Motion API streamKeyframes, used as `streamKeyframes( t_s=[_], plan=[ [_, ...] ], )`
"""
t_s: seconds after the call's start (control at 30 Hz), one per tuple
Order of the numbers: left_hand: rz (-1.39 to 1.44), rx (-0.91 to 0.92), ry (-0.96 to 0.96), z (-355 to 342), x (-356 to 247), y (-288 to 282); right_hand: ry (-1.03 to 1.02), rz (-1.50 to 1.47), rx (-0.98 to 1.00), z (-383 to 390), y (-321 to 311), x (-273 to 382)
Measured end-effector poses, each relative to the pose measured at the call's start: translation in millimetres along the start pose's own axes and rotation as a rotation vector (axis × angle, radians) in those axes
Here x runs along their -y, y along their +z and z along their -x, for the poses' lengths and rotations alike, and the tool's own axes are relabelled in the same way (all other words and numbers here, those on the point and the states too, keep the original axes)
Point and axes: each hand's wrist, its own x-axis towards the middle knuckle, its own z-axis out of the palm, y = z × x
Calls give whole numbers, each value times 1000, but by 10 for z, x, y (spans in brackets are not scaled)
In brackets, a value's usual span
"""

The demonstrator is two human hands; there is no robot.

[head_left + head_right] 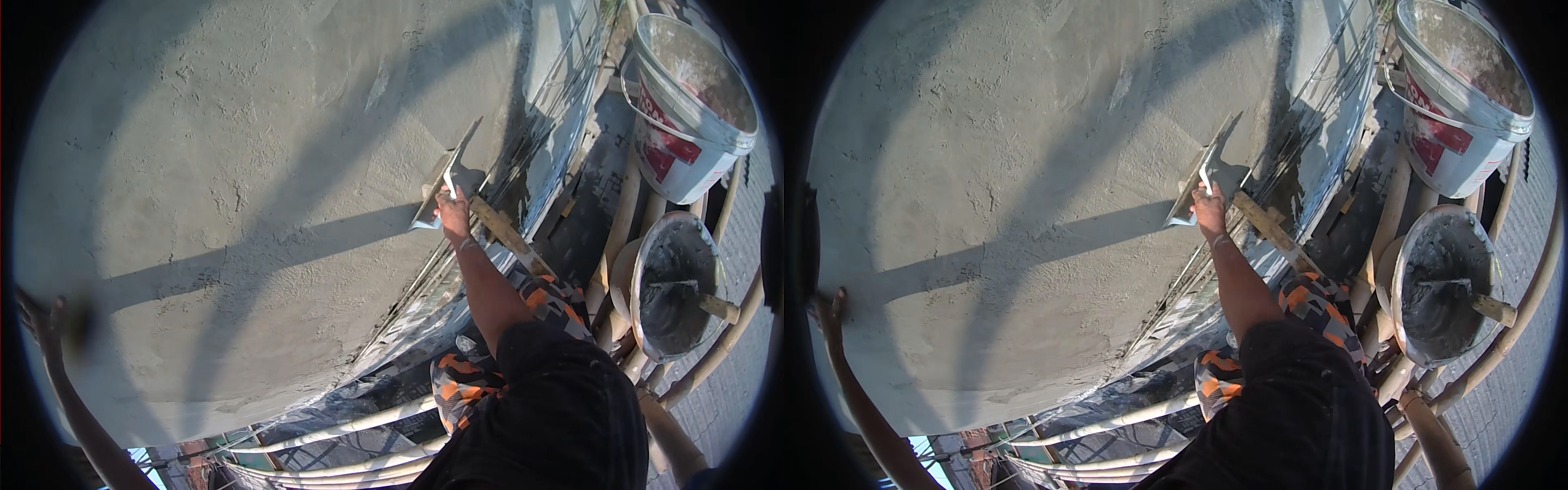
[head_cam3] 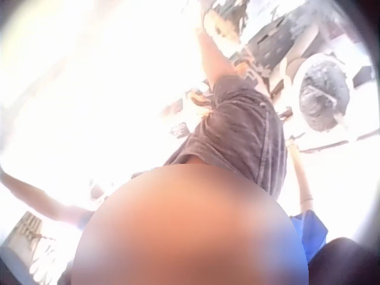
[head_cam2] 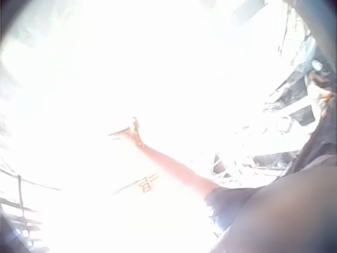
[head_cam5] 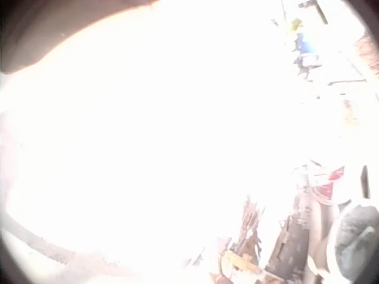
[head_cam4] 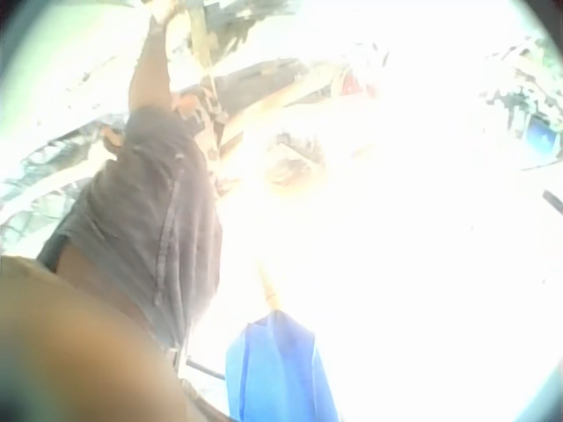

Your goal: The recorder uses a rectangular trowel to apply and smooth plaster on a curved vertical wall while standing on a bamboo scaffold.

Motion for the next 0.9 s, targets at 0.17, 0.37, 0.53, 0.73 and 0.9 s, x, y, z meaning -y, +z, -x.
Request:
streamKeyframes(
  t_s=[0.17, 0.37, 0.53, 0.73, 0.9],
  plan=[
    [18, 43, 17, 113, -244, 109, -424, 569, 40, 999, 1440, 407],
    [54, 52, 38, 83, -453, 199, -51, 306, 364, 1601, 1574, 293],
    [52, 36, 42, -15, -589, 268, -98, -103, 50, 484, 52, -21],
    [43, 78, 43, 114, -598, 435, 12, 48, -24, -246, -390, -221],
    [8, 122, 19, 416, -484, 321, -254, 435, 191, 998, 739, -409]
  ],
)
